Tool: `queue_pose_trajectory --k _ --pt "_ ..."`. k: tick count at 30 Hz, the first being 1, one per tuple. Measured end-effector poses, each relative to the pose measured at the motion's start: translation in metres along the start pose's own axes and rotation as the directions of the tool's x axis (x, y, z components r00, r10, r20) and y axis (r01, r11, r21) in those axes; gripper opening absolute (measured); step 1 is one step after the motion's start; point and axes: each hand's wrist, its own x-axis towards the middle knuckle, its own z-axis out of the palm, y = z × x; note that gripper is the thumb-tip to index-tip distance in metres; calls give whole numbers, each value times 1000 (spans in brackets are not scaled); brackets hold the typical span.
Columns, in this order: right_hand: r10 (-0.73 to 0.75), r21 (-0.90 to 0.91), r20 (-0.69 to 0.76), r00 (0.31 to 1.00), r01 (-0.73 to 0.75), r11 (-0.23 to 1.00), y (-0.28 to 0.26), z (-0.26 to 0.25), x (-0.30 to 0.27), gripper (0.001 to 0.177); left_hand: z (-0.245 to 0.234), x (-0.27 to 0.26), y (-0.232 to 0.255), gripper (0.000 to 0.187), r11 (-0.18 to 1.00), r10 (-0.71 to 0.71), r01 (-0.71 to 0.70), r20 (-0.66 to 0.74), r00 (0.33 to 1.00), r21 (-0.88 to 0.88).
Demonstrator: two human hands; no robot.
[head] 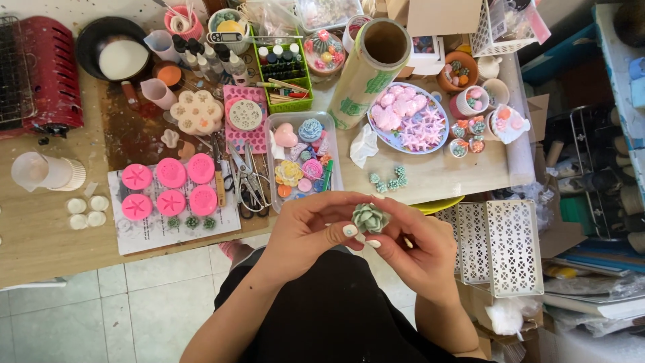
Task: Creating a succulent-shaped decorative candle using wax and a mold.
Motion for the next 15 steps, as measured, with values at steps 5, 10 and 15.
queue_pose_trajectory --k 5,10,15 --pt "-1 -27 -11 1000 0 1000 0 -2 0 44 1 1 5 41 1000 -19 19 -5 1000 -15" --pt "-10 -88 35 999 13 996 2 -3 2 42 -2 0 3 36 997 -59 55 -69 996 -57" --pt "43 -7 6 999 -43 999 2 0 3 46 -4 0 -2 34 999 -43 43 -110 993 -1"
